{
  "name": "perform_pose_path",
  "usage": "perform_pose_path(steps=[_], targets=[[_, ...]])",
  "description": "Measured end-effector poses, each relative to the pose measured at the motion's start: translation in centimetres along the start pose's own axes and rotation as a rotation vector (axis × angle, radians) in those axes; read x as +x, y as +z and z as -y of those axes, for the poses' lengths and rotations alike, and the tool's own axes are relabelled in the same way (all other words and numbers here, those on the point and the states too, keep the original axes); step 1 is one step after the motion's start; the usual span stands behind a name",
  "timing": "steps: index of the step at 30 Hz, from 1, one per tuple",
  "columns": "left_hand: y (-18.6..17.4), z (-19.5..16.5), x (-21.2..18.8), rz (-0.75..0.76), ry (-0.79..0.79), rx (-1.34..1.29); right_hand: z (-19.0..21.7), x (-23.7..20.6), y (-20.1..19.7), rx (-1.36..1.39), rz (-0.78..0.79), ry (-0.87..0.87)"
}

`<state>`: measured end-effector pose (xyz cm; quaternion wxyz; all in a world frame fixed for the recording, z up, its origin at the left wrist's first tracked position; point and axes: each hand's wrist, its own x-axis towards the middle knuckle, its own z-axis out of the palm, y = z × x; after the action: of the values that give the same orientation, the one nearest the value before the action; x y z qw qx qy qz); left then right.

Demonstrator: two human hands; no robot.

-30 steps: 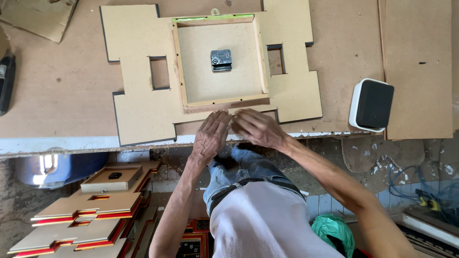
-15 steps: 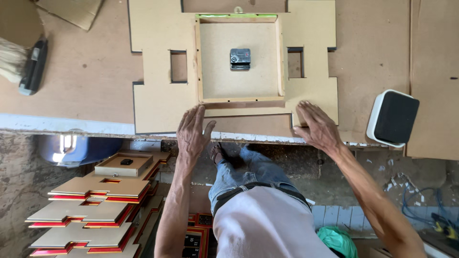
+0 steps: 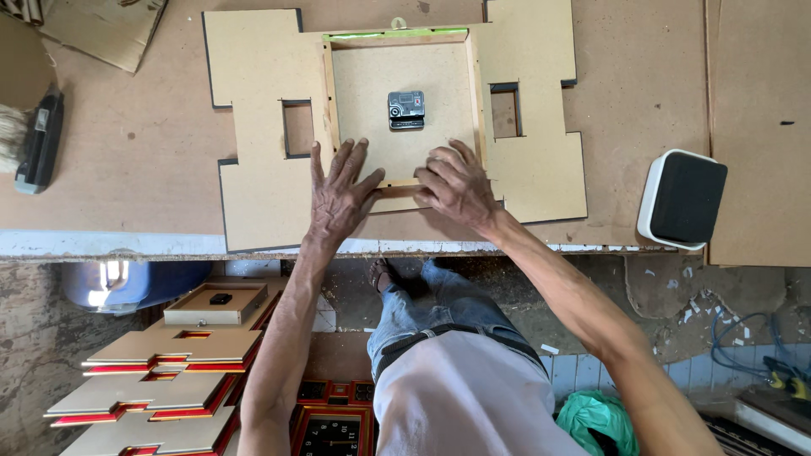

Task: The person takes a wooden frame from a stack, places it on the workbench, and presses a green adhesive strip along the frame's inner edge. They fold a strip of sandpaper around a sanding block, sand the frame edge, then reposition the frame and press the strip into place along the edges.

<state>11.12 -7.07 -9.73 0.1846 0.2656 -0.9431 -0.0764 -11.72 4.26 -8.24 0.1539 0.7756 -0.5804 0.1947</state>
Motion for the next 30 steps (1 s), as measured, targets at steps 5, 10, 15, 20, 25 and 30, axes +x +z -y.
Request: perform_pose_path(steps=[5, 10, 15, 20, 25, 30], targets=[[0.6, -0.2, -0.6, -0.03, -0.041, -0.083, 0.5, 1.3, 0.0, 0.099, 0.043, 0.031], [0.1, 0.0, -0.5, -0.032, -0.038, -0.122, 0.2, 1.9, -0.9, 0.125, 0.055, -0.004], [-0.5, -0.3, -0.1, -0.018, -0.038, -0.073, 0.0, 2.3, -0.8, 0.045, 0.06, -0.033], [0.6, -2.4, 1.1, -0.089, 0.044, 0.003, -0.3, -1.0, -2.4, 0.088, 0.041, 0.085], [4.4, -9.0, 4.0, -0.113, 0.115, -0.088, -0.7, -8.3, -5.8, 0.097, 0.141, 0.297], [6.1, -12.4, 5.9, -0.146, 0.063, -0.264, -2.3, -9.7, -4.7, -0.024, 0.154, 0.273]])
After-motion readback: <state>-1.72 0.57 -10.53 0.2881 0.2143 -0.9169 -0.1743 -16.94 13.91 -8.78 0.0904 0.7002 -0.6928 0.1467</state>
